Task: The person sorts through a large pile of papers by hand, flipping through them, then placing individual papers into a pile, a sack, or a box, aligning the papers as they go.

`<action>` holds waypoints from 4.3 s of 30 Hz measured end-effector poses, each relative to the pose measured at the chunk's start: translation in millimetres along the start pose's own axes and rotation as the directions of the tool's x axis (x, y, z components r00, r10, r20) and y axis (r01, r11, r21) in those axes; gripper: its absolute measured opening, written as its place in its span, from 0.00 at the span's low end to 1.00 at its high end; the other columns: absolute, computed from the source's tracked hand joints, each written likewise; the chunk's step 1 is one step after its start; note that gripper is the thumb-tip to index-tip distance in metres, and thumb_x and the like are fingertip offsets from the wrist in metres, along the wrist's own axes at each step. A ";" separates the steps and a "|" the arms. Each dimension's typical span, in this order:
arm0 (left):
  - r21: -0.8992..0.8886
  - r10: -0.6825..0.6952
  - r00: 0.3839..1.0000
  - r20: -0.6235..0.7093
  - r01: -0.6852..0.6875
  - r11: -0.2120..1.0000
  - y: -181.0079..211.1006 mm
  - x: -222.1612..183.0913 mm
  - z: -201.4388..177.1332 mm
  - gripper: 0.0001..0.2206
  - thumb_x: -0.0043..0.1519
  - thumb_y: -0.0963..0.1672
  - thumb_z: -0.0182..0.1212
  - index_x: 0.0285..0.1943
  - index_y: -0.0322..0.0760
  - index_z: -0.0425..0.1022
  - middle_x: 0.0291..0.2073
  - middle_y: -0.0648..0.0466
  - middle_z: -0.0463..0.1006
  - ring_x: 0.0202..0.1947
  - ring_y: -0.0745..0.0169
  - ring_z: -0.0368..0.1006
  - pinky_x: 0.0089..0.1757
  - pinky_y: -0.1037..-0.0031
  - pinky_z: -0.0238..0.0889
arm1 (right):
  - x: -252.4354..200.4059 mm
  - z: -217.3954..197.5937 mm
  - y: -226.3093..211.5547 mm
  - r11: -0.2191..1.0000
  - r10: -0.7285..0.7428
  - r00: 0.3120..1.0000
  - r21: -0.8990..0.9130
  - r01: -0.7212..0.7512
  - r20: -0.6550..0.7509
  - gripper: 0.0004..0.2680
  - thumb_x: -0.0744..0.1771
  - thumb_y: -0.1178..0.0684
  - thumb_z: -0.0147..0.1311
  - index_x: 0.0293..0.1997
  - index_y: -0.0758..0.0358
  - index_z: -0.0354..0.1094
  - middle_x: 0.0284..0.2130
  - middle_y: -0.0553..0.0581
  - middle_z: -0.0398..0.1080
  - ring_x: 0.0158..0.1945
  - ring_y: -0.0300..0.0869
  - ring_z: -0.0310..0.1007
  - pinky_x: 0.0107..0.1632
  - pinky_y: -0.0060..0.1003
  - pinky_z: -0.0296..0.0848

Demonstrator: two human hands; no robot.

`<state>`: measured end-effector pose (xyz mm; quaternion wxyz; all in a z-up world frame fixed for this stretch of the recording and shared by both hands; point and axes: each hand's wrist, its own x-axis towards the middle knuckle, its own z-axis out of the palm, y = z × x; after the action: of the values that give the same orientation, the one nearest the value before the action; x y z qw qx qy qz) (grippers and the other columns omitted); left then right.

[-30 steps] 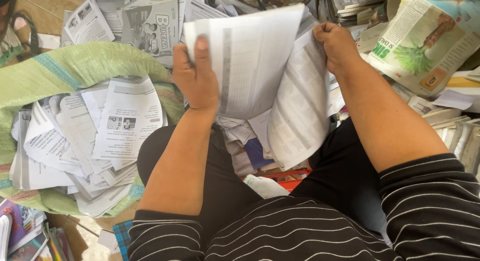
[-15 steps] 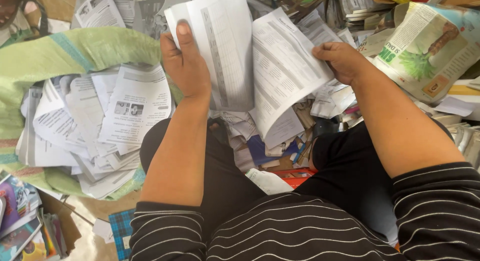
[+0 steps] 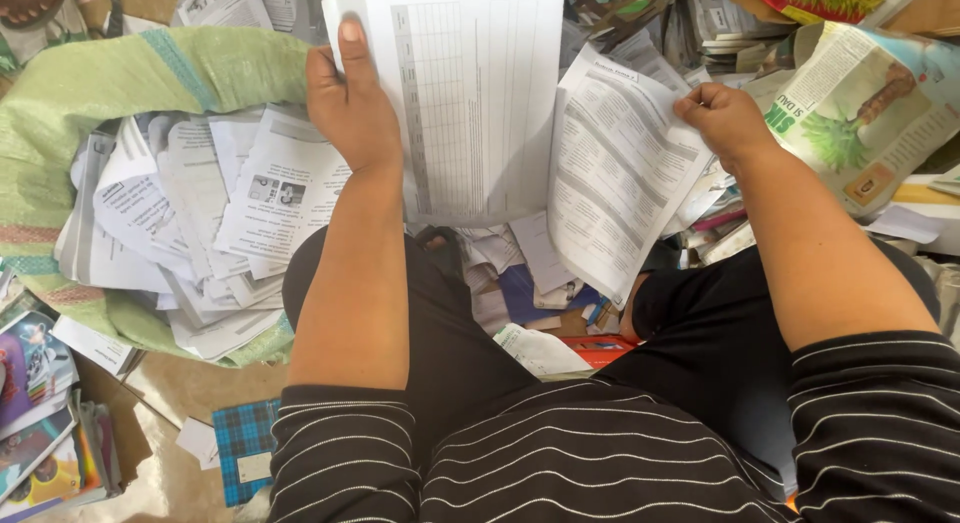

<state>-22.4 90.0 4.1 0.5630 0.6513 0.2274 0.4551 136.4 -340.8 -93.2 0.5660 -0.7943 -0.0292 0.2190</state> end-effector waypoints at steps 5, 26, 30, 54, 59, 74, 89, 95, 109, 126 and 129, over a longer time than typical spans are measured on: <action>0.001 -0.007 1.000 -0.021 0.007 1.000 -8.1 7.2 -7.3 0.24 0.68 0.57 0.60 0.32 0.35 0.66 0.26 0.61 0.66 0.30 0.72 0.59 0.34 0.78 0.60 | 2.4 -16.8 14.3 0.988 -0.027 0.994 -0.152 0.011 -0.104 0.04 0.69 0.52 0.62 0.40 0.60 0.73 0.32 0.48 0.73 0.33 0.33 0.67 0.39 0.30 0.67; -0.406 -0.298 0.917 -0.265 0.174 0.897 -7.9 19.5 -49.2 0.26 0.64 0.57 0.58 0.55 0.33 0.67 0.42 0.46 0.78 0.38 0.56 0.79 0.42 0.65 0.76 | 20.5 -71.5 102.7 0.759 -0.422 0.827 -0.643 0.098 -0.372 0.05 0.70 0.57 0.59 0.43 0.69 0.71 0.37 0.66 0.75 0.40 0.53 0.75 0.45 0.46 0.72; -0.239 -0.295 0.937 -0.187 0.248 0.939 -27.6 -6.1 -15.8 0.28 0.65 0.59 0.55 0.52 0.28 0.71 0.38 0.44 0.77 0.35 0.57 0.75 0.39 0.64 0.73 | 17.5 -13.6 44.5 0.762 -0.483 0.852 -0.575 0.297 -0.200 0.05 0.71 0.57 0.60 0.47 0.69 0.70 0.35 0.64 0.73 0.38 0.51 0.73 0.44 0.44 0.71; 0.083 -0.345 0.858 0.381 0.339 0.937 -21.4 -86.6 43.9 0.19 0.67 0.53 0.57 0.49 0.32 0.78 0.32 0.51 0.82 0.33 0.61 0.74 0.41 0.70 0.68 | -25.8 177.6 -104.6 0.964 -0.262 0.942 0.106 0.245 0.209 0.14 0.71 0.48 0.56 0.61 0.65 0.68 0.52 0.58 0.69 0.52 0.41 0.68 0.55 0.35 0.70; -0.170 -0.343 0.743 0.574 0.518 0.838 -6.8 -98.2 58.5 0.17 0.66 0.50 0.60 0.55 0.33 0.77 0.41 0.55 0.82 0.38 0.66 0.74 0.39 0.71 0.71 | -75.6 151.5 -130.9 0.959 -0.282 0.887 0.065 0.277 0.367 0.22 0.66 0.53 0.62 0.65 0.63 0.56 0.60 0.58 0.66 0.60 0.44 0.68 0.59 0.40 0.72; -0.151 -0.282 0.569 0.772 0.596 0.789 34.5 -113.9 83.6 0.13 0.63 0.47 0.66 0.50 0.35 0.72 0.41 0.55 0.78 0.39 0.68 0.75 0.36 0.71 0.77 | -96.8 99.1 -119.9 0.894 -0.365 0.888 0.371 0.251 0.279 0.20 0.65 0.64 0.63 0.62 0.65 0.57 0.56 0.64 0.69 0.57 0.45 0.74 0.57 0.40 0.77; -0.119 -0.303 0.534 0.790 0.618 0.777 22.3 -104.2 90.3 0.12 0.63 0.47 0.66 0.47 0.37 0.72 0.37 0.55 0.80 0.37 0.69 0.77 0.36 0.71 0.78 | -65.4 103.7 -97.9 0.896 -0.307 0.918 0.401 0.191 0.250 0.17 0.67 0.54 0.65 0.58 0.63 0.61 0.49 0.59 0.73 0.50 0.39 0.74 0.52 0.35 0.77; -0.099 -0.324 0.508 0.798 0.641 0.761 10.0 -102.6 95.4 0.12 0.63 0.48 0.67 0.46 0.36 0.72 0.37 0.55 0.80 0.37 0.69 0.77 0.36 0.71 0.77 | -55.3 101.3 -90.1 0.901 -0.290 0.920 0.400 0.169 0.264 0.17 0.66 0.56 0.66 0.58 0.63 0.60 0.50 0.60 0.72 0.51 0.40 0.74 0.52 0.35 0.77; -0.065 -0.361 0.477 0.801 0.670 0.739 7.4 -102.3 99.4 0.14 0.62 0.49 0.68 0.46 0.36 0.73 0.37 0.55 0.81 0.37 0.68 0.79 0.38 0.69 0.80 | -56.2 97.7 -92.8 0.927 -0.244 0.936 0.346 0.148 0.253 0.18 0.66 0.55 0.65 0.60 0.65 0.60 0.50 0.62 0.73 0.52 0.41 0.75 0.53 0.36 0.77; -0.071 -0.365 0.476 0.800 0.679 0.731 2.7 -101.2 97.2 0.14 0.62 0.48 0.68 0.48 0.36 0.74 0.38 0.54 0.81 0.38 0.68 0.78 0.37 0.70 0.79 | -53.2 99.5 -89.2 0.919 -0.242 0.928 0.374 0.126 0.282 0.19 0.66 0.54 0.65 0.60 0.65 0.60 0.51 0.62 0.73 0.53 0.42 0.75 0.53 0.37 0.77; -0.074 -0.361 0.474 0.803 0.680 0.729 0.6 -100.8 96.9 0.14 0.62 0.48 0.68 0.48 0.36 0.74 0.39 0.53 0.81 0.38 0.68 0.78 0.37 0.70 0.79 | -51.4 100.5 -88.0 0.918 -0.244 0.927 0.375 0.127 0.285 0.20 0.66 0.55 0.66 0.60 0.65 0.59 0.52 0.63 0.73 0.53 0.42 0.75 0.54 0.37 0.77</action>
<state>11.2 -42.7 -24.6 0.8325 0.5487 0.0745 -0.0157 69.5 -235.4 -23.3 0.7038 -0.6271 -0.1590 0.2934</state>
